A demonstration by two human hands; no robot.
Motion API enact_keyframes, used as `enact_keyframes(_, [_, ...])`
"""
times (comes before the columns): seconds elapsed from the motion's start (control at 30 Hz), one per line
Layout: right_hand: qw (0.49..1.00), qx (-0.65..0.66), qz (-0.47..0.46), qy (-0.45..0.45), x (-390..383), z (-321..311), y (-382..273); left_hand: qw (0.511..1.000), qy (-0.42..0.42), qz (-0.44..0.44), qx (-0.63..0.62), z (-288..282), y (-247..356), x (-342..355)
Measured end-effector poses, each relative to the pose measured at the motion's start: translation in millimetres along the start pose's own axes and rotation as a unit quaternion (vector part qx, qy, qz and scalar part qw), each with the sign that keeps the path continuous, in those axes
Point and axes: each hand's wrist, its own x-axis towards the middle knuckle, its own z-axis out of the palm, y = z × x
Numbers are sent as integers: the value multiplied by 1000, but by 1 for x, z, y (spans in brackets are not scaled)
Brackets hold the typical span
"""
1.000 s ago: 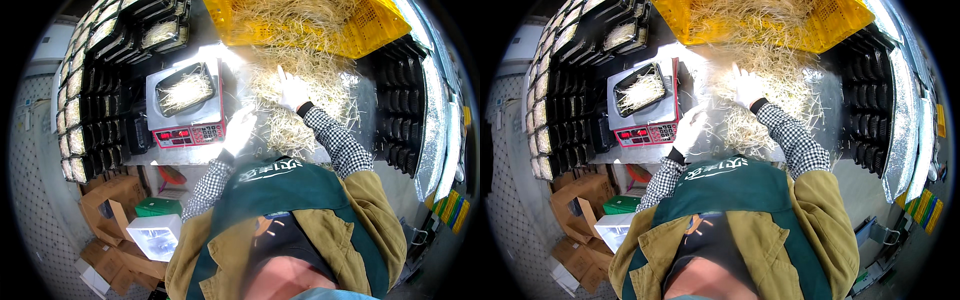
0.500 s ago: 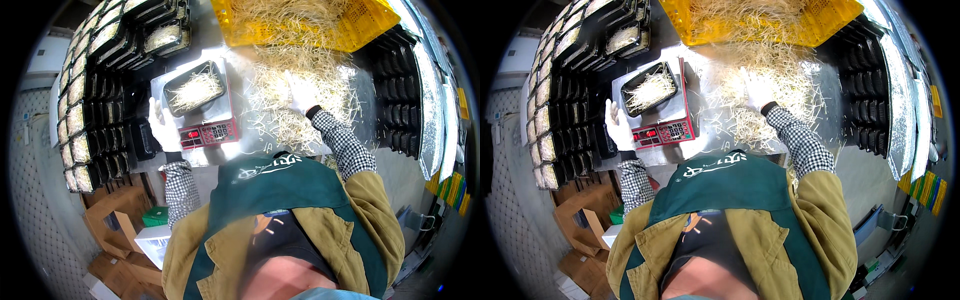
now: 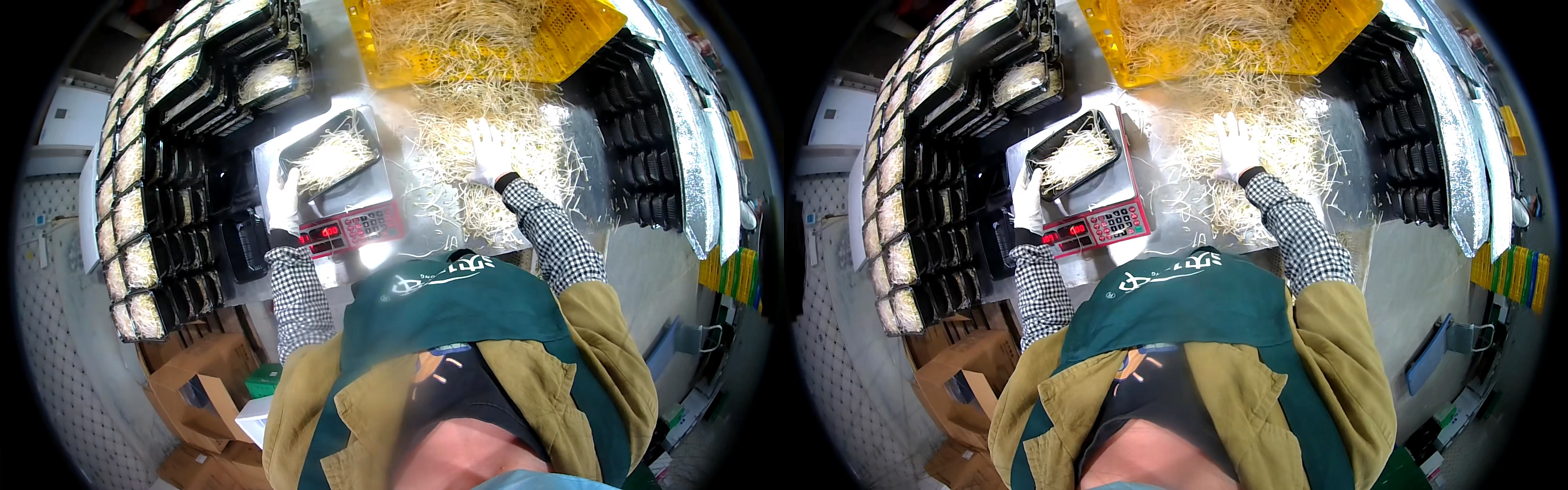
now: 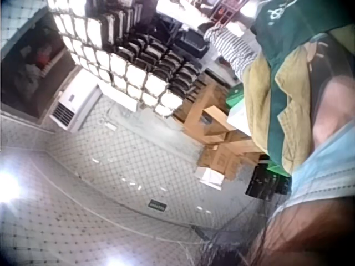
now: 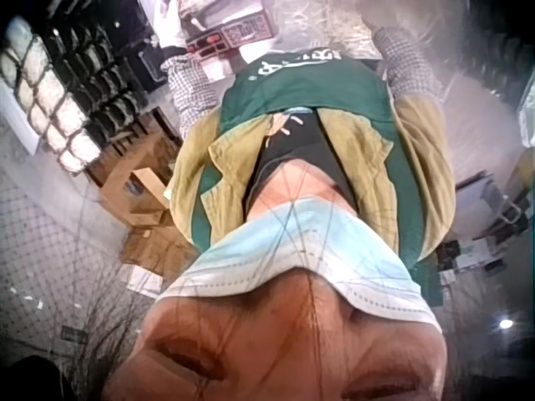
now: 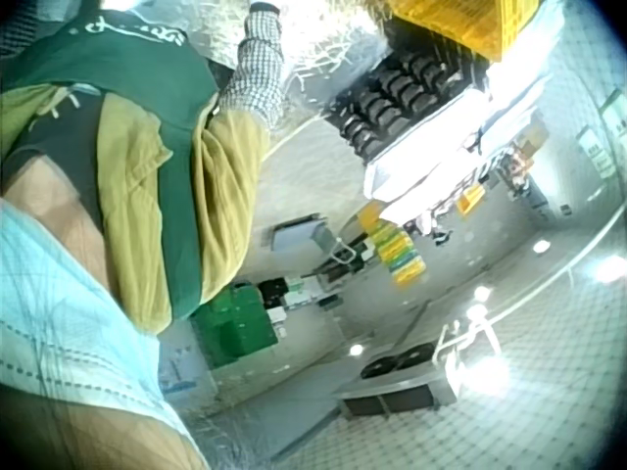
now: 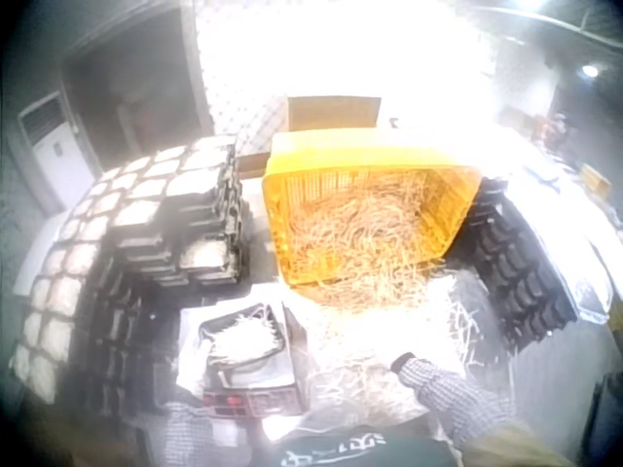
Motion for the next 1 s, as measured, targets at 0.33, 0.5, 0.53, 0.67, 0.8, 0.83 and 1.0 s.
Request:
enact_keyframes(0.33, [906,412,-67,-75,36,-64,86,994,34,17,-103,2,-25,19])
enact_keyframes(0.5, [896,361,-208,-155,49,-182,62,989,60,138,14,16,-41,21])
enact_keyframes(0.53, [909,309,-227,-167,50,-212,35,990,55,131,6,17,-41,16])
enact_keyframes(0.67, [912,119,-391,-28,68,-215,-47,996,-2,91,-15,31,-48,11])
enact_keyframes(0.8, [924,-5,-381,-33,64,-185,-162,996,44,35,-73,65,-11,-15])
enact_keyframes(0.83, [920,29,-392,11,61,-167,-179,985,64,-20,-158,72,5,-23])
enact_keyframes(1.0, [866,124,-455,168,65,-112,-204,989,34,82,120,81,72,-62])
